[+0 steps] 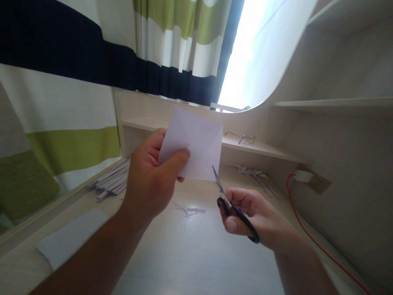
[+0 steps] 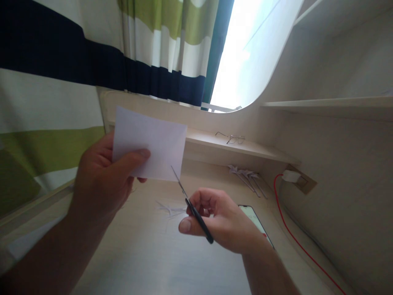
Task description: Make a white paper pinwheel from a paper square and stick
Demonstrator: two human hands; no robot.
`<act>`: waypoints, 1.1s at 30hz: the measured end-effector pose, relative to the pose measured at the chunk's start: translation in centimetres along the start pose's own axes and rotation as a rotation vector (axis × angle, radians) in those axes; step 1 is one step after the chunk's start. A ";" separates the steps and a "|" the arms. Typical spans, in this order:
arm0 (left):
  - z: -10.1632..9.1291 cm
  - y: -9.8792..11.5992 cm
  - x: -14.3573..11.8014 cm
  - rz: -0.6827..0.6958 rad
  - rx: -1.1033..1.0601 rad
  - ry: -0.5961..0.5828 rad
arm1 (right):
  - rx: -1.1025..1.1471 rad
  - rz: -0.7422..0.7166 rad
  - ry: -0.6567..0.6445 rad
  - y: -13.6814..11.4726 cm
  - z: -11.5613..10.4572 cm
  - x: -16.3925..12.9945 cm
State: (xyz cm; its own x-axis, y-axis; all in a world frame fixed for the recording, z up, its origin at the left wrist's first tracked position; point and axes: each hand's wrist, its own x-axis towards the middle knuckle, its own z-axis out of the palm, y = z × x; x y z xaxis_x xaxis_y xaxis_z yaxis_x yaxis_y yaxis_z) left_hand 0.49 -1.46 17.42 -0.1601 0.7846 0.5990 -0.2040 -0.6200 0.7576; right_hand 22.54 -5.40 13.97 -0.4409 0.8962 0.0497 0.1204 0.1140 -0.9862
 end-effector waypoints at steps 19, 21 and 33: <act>0.1 0.4 -0.1 -0.007 -0.006 0.039 | -0.078 -0.001 0.037 0.2 -0.1 0.0; 0.1 0.4 -0.1 -0.004 0.001 0.037 | -0.078 0.003 0.033 0.2 -0.1 0.0; -0.2 -0.2 0.0 0.020 -0.027 -0.005 | -0.015 0.003 0.008 0.0 0.1 0.0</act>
State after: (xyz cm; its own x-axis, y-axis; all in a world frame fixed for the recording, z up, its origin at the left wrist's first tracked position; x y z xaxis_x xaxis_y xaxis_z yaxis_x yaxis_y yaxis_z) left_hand 0.33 -1.35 17.24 -0.1596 0.7718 0.6155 -0.2272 -0.6354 0.7380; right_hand 22.47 -5.39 13.98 -0.4330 0.9001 0.0481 0.1350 0.1175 -0.9839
